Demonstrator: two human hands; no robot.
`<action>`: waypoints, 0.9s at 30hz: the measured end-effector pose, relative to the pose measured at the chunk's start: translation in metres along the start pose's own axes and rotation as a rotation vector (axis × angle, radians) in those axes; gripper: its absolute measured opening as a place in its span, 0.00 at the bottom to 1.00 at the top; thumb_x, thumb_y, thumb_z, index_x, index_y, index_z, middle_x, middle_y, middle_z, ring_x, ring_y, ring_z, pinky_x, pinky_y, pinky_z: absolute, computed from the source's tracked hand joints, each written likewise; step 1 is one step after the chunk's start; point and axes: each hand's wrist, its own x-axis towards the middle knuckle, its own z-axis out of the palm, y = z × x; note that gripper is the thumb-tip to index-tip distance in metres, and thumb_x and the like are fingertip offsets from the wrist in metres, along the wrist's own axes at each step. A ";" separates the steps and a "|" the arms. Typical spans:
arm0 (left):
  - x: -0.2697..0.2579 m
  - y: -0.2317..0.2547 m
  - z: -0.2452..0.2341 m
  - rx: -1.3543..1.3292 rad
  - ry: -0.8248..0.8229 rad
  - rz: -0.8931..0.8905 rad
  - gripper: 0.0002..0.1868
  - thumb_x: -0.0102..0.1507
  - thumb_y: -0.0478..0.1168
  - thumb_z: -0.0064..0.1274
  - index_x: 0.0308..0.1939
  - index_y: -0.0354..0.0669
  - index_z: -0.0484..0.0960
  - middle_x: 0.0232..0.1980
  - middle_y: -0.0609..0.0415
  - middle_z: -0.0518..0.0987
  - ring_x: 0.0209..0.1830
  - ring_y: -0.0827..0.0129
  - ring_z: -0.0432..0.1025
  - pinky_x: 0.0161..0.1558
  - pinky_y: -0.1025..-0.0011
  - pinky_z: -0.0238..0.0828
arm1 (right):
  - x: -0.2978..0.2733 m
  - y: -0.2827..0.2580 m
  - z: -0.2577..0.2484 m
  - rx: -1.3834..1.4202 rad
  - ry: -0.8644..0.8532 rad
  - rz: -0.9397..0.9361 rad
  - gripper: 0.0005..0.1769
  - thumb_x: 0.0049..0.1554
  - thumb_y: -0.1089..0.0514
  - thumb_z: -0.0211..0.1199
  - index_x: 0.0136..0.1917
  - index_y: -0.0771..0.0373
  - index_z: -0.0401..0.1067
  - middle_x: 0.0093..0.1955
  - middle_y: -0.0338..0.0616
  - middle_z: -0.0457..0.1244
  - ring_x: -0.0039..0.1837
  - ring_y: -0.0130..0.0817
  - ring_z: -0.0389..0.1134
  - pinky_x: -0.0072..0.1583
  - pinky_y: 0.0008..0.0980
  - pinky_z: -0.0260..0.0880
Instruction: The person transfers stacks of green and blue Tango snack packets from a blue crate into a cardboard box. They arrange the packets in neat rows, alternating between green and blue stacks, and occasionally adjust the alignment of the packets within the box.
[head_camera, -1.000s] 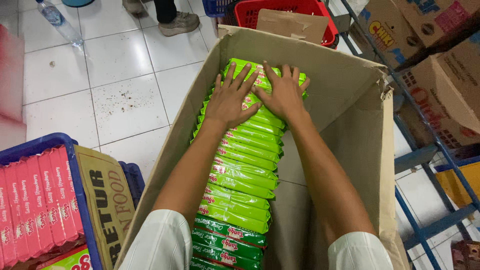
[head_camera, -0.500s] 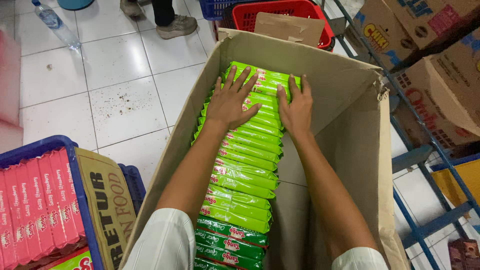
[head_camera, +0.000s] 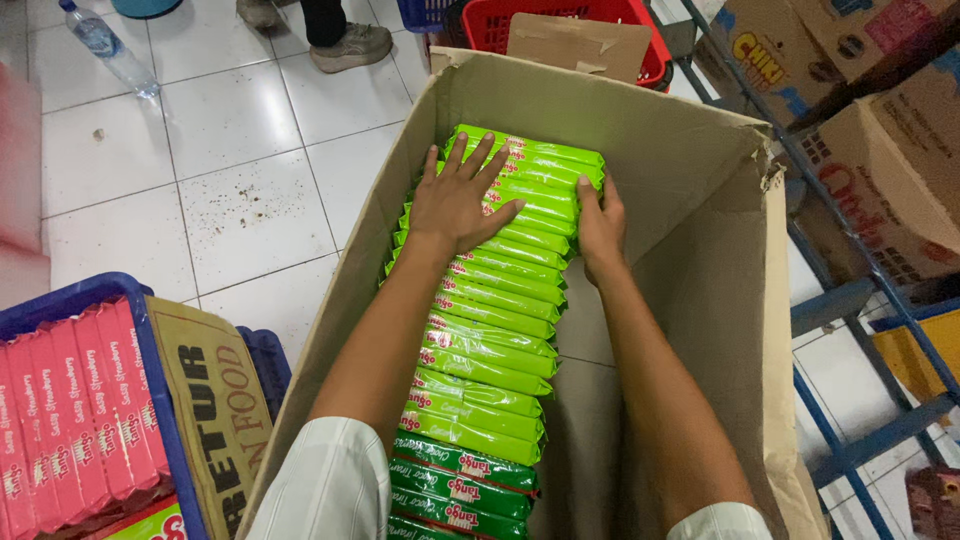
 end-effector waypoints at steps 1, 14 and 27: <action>0.000 0.000 -0.001 0.001 -0.001 0.002 0.45 0.64 0.75 0.26 0.82 0.67 0.50 0.86 0.63 0.46 0.86 0.57 0.37 0.80 0.41 0.31 | 0.003 0.002 -0.001 0.001 0.002 0.001 0.38 0.68 0.41 0.55 0.80 0.66 0.52 0.76 0.64 0.52 0.78 0.60 0.54 0.76 0.59 0.54; 0.002 -0.003 0.008 0.019 0.004 0.035 0.46 0.66 0.76 0.21 0.84 0.63 0.42 0.87 0.60 0.38 0.86 0.53 0.32 0.81 0.45 0.27 | 0.006 -0.002 -0.001 0.145 -0.105 0.003 0.42 0.61 0.37 0.64 0.80 0.59 0.58 0.79 0.58 0.54 0.80 0.54 0.52 0.78 0.53 0.49; -0.001 0.003 -0.004 0.010 -0.035 -0.018 0.49 0.65 0.78 0.21 0.84 0.61 0.42 0.87 0.56 0.38 0.85 0.45 0.32 0.81 0.47 0.30 | 0.012 0.027 0.029 0.705 -0.201 0.006 0.41 0.62 0.44 0.63 0.83 0.50 0.52 0.78 0.51 0.56 0.76 0.48 0.60 0.77 0.54 0.54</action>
